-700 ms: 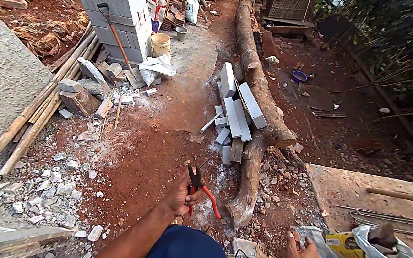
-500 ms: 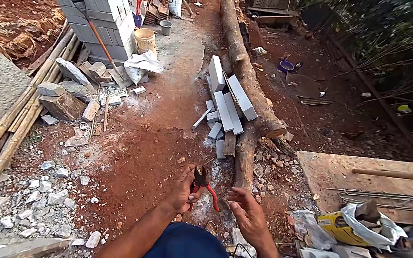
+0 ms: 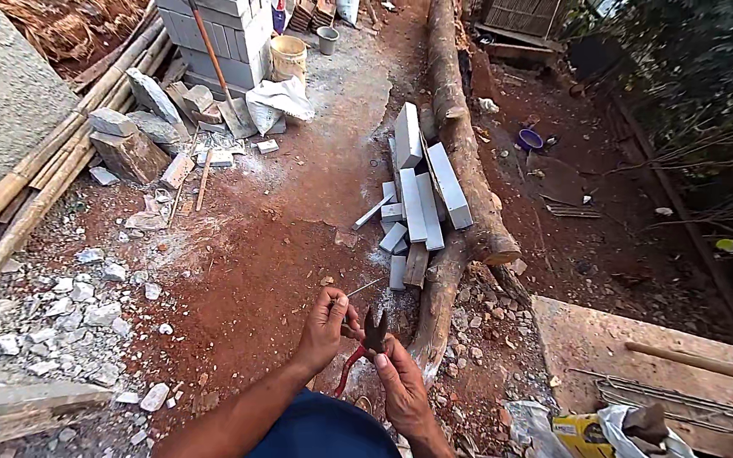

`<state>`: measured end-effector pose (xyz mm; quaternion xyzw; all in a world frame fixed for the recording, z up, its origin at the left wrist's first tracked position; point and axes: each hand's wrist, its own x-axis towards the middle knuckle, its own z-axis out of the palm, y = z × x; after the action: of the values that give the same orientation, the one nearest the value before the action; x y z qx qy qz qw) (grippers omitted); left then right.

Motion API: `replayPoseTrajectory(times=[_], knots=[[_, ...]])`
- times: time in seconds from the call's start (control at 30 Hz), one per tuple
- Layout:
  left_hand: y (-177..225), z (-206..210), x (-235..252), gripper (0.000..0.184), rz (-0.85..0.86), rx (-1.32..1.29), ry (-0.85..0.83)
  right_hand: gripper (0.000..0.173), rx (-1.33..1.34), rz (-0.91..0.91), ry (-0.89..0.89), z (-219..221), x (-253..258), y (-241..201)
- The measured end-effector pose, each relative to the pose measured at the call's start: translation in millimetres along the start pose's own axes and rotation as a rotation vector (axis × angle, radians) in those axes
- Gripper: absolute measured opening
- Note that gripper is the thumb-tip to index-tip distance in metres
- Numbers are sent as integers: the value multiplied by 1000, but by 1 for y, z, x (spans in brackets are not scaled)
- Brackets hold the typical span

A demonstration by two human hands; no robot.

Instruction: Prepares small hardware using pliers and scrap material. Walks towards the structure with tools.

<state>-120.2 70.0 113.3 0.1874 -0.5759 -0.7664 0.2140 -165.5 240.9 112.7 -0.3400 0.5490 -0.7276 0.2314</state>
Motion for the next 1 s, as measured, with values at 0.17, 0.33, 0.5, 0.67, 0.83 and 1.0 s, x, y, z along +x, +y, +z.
replayPoseTrajectory(times=[0.17, 0.33, 0.5, 0.67, 0.83, 1.0], knots=[[1, -13, -1, 16, 137, 87, 13, 31, 227, 149, 36, 7, 3, -7], [11, -18, -5, 16, 261, 175, -9, 33, 104, 171, 63, 6, 3, -11], [18, -19, -12, 15, 387, 295, -25, 33, 142, 231, 80, 7, -2, -13], [25, -21, -18, 17, 439, 422, 5, 35, 191, 280, 120, 6, -5, -12], [25, -25, -19, 20, 457, 479, 16, 35, 309, 282, 98, 7, -7, -11], [31, -29, -22, 22, 490, 586, 30, 34, 134, 225, 91, 7, -7, -5]])
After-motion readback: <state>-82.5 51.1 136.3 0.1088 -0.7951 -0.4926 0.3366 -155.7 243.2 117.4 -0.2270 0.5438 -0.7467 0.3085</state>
